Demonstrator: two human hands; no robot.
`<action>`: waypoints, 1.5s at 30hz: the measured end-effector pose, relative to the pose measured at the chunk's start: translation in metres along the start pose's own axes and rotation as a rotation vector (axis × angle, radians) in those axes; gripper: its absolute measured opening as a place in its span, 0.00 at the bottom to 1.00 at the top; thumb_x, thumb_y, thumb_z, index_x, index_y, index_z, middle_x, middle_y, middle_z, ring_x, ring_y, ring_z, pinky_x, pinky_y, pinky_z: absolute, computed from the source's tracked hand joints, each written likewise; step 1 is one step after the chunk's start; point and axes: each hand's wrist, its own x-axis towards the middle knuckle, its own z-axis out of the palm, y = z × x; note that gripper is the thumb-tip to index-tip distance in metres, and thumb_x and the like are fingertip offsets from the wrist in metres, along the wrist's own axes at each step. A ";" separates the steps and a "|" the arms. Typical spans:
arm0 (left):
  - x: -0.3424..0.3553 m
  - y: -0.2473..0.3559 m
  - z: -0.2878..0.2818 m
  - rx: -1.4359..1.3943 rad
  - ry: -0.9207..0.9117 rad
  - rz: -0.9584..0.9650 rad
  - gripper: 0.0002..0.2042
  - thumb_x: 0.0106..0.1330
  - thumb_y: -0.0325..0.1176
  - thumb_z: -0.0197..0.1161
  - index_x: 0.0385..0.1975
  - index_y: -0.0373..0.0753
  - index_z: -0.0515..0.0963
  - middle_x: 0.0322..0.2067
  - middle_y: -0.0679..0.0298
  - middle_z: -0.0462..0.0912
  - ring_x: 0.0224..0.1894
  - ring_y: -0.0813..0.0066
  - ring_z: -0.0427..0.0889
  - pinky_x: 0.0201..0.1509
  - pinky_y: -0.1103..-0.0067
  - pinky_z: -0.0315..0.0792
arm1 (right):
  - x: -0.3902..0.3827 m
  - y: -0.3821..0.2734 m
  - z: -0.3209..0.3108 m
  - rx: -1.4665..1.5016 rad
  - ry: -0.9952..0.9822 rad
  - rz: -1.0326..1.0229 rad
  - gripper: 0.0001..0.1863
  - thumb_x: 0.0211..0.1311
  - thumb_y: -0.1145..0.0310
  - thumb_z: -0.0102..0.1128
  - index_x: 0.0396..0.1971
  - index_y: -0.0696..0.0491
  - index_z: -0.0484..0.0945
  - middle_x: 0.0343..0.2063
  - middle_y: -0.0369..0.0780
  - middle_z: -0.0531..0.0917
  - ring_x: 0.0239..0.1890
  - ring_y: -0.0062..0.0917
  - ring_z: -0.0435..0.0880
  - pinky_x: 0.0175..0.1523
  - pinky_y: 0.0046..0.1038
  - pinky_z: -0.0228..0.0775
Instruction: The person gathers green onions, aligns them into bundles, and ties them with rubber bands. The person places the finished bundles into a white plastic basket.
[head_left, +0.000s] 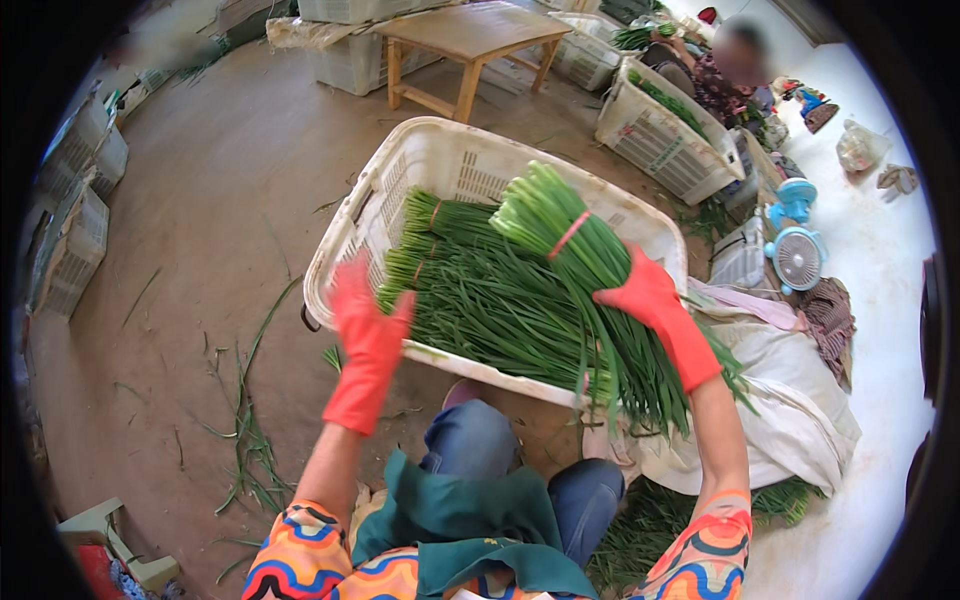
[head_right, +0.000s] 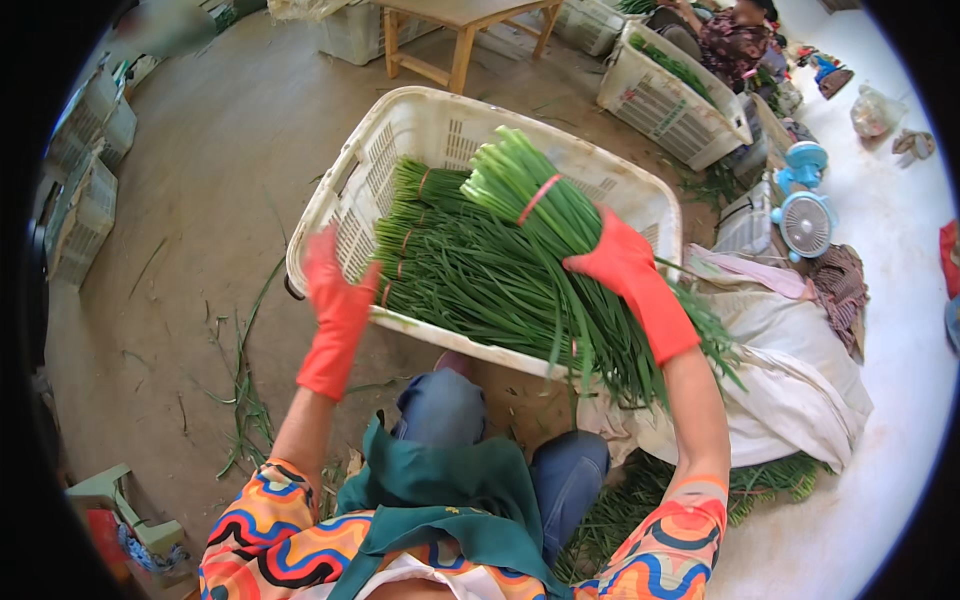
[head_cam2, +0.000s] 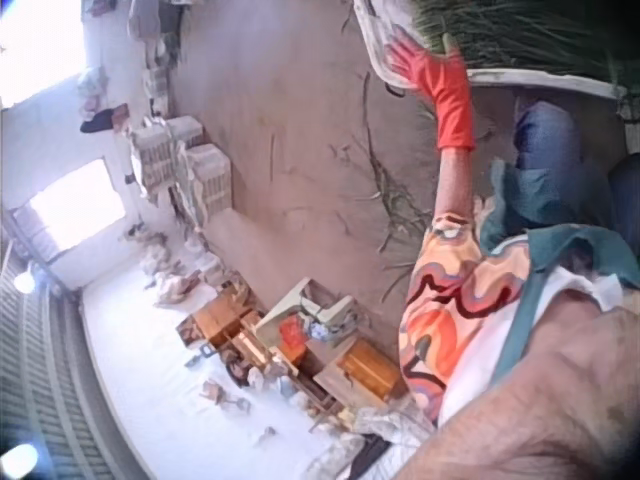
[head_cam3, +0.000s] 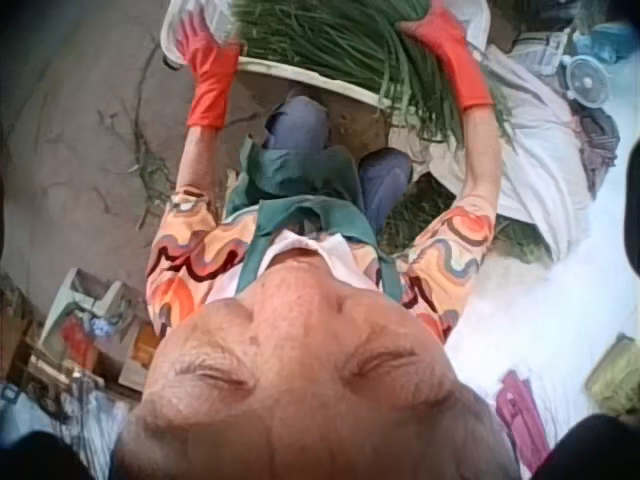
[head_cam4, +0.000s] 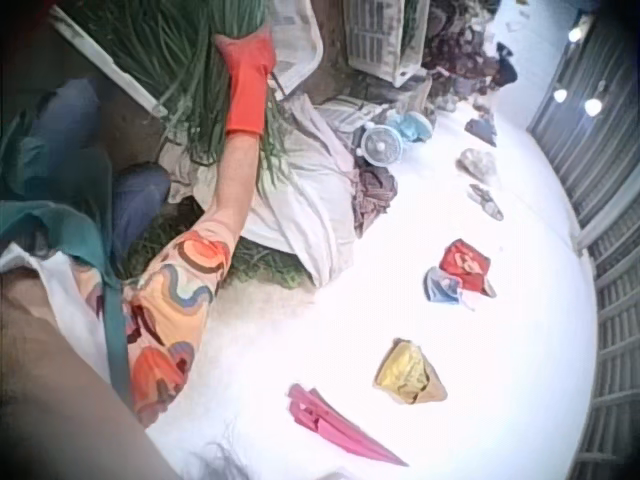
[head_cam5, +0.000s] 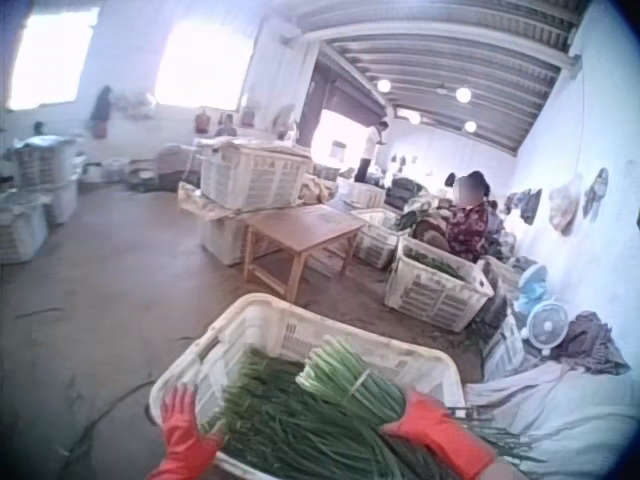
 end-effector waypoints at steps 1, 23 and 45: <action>0.009 -0.038 0.003 0.295 -0.030 -0.079 0.36 0.49 0.38 0.68 0.60 0.39 0.63 0.59 0.51 0.65 0.65 0.53 0.57 0.66 0.55 0.47 | 0.029 -0.008 0.018 -0.019 -0.057 -0.063 0.49 0.31 0.53 0.72 0.59 0.51 0.61 0.43 0.49 0.79 0.48 0.40 0.78 0.53 0.35 0.69; 0.016 -0.075 0.007 0.228 -0.150 -0.155 0.28 0.49 0.14 0.54 0.53 0.41 0.72 0.61 0.57 0.64 0.67 0.56 0.55 0.68 0.67 0.50 | 0.230 -0.059 0.283 -0.197 -0.346 -0.266 0.51 0.35 0.47 0.70 0.62 0.46 0.57 0.50 0.44 0.73 0.52 0.39 0.73 0.54 0.41 0.66; -0.114 0.182 0.010 -0.684 -0.866 0.409 0.23 0.61 0.23 0.55 0.58 0.33 0.65 0.59 0.54 0.68 0.61 0.62 0.66 0.65 0.71 0.57 | -0.684 0.334 0.205 1.476 1.359 1.428 0.17 0.62 0.63 0.53 0.48 0.55 0.71 0.35 0.41 0.82 0.28 0.31 0.81 0.28 0.31 0.73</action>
